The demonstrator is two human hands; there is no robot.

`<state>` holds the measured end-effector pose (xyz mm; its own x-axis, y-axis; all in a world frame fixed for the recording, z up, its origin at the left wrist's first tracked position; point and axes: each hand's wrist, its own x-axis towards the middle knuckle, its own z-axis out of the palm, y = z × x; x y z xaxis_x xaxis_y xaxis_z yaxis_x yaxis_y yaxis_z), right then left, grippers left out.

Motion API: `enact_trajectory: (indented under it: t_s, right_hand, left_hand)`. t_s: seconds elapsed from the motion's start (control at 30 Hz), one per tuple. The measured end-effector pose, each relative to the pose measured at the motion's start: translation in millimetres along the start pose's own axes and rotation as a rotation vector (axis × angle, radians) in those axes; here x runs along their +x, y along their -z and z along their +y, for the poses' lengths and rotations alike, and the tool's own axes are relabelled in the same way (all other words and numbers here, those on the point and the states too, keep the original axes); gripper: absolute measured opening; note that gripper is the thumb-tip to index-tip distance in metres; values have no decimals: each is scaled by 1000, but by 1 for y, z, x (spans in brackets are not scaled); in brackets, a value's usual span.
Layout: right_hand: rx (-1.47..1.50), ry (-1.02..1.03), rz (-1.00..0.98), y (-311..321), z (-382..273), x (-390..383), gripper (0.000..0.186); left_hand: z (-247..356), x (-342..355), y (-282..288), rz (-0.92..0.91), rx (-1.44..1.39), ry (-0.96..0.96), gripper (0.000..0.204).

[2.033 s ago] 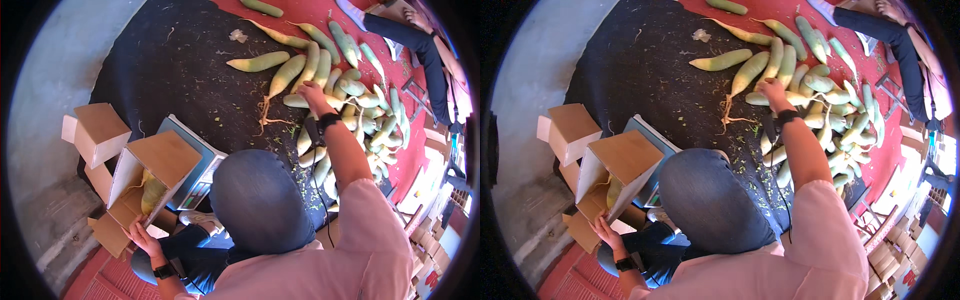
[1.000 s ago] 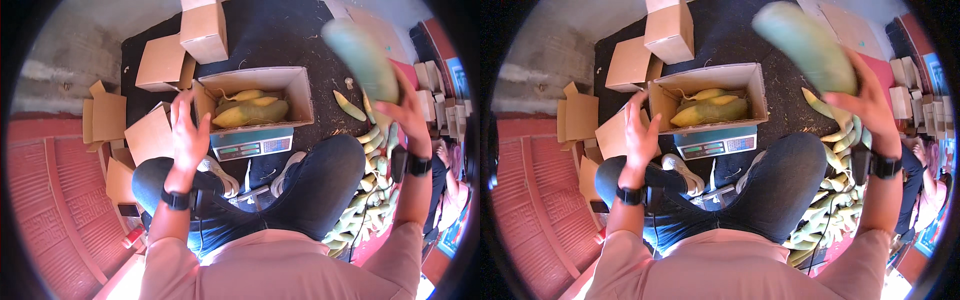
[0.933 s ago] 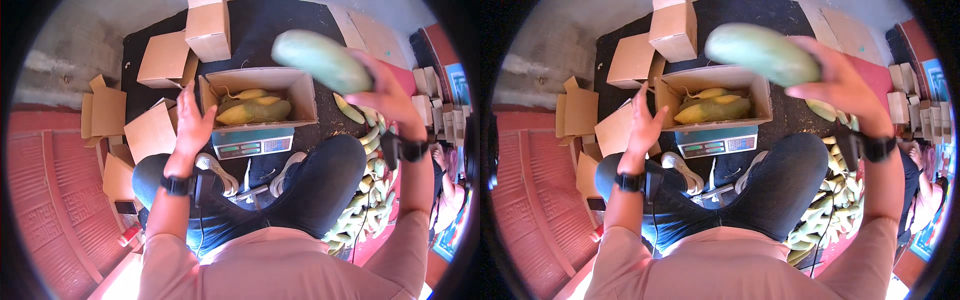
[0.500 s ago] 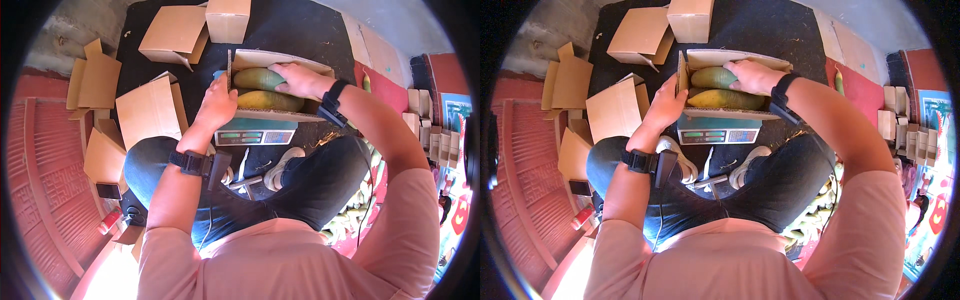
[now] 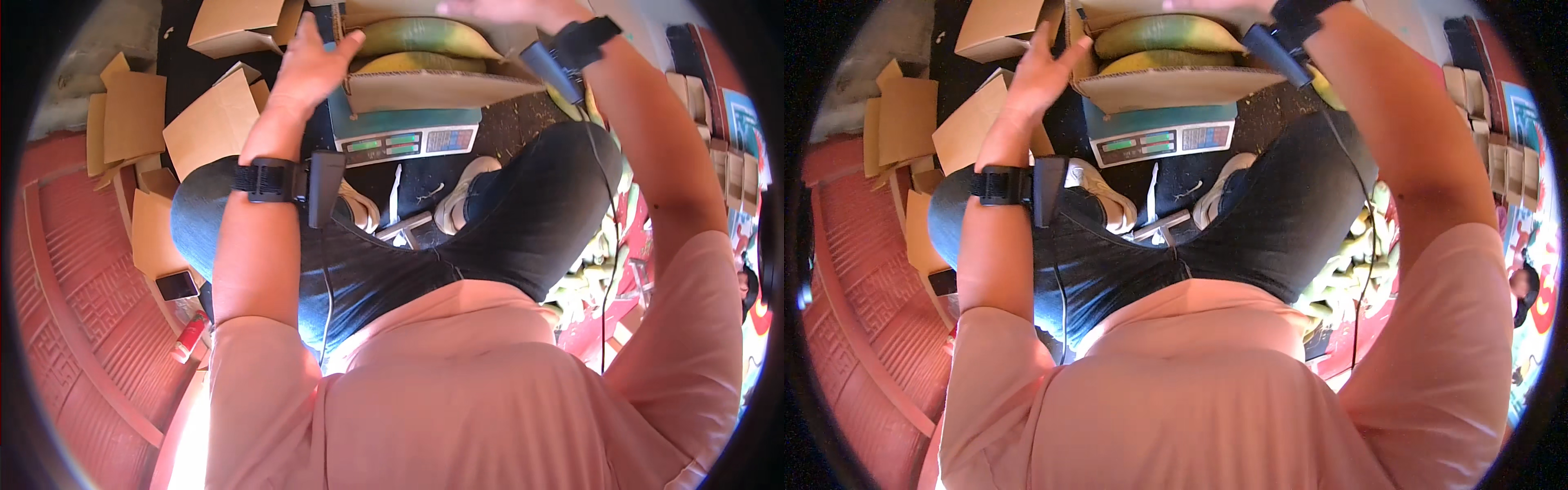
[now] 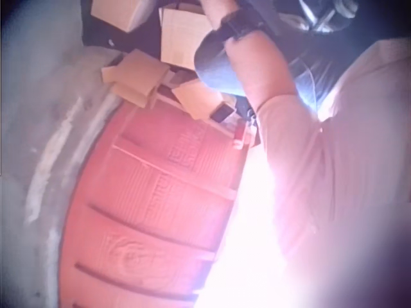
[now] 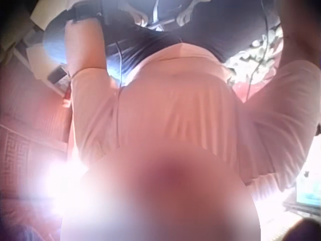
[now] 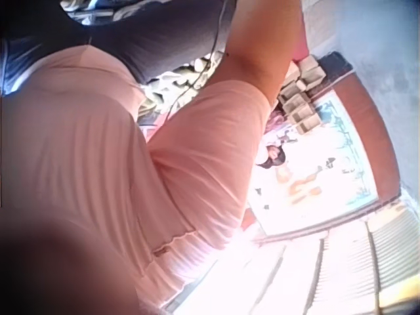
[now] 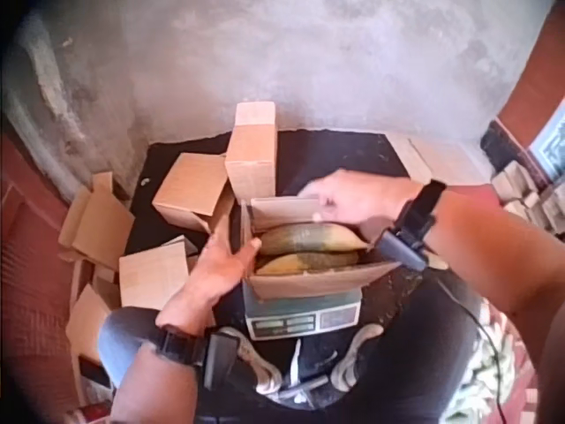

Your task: The person sits on the floor and packs green mangos from a large pile into a cardboard box placed on a digital scale. They repeatedly pick up mangos, place them into the box, and occasionally adjust the box or the mangos inside. The process involves handling the fruit one by one or in small groups to fill the box.

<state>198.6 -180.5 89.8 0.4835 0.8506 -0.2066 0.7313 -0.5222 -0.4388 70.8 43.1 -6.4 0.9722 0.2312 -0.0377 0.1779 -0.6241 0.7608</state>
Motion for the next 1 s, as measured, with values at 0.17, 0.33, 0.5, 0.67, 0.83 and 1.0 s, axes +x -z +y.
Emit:
enact_trajectory:
  t_s: [0.17, 0.33, 0.5, 0.67, 0.83, 1.0]
  right_hand:
    - [161, -115, 255, 42, 16, -76, 33]
    - [-38, -305, 409, 63, 40, -187, 31]
    - [10, -418, 353, 36, 80, -267, 38]
    - [129, -500, 359, 6, 89, -295, 39]
    - [39, -431, 325, 12, 84, -311, 36]
    - [111, -435, 412, 22, 5, -283, 32]
  left_hand:
    - [-5, 3, 14, 120, -20, 70, 89]
    - [8, 3, 6, 173, -69, 48, 84]
    - [6, 1, -1, 121, -46, 130, 83]
    - [9, 2, 3, 135, 22, 119, 82]
    - [12, 6, -1, 125, -28, 110, 80]
    - [14, -1, 2, 184, 46, 122, 79]
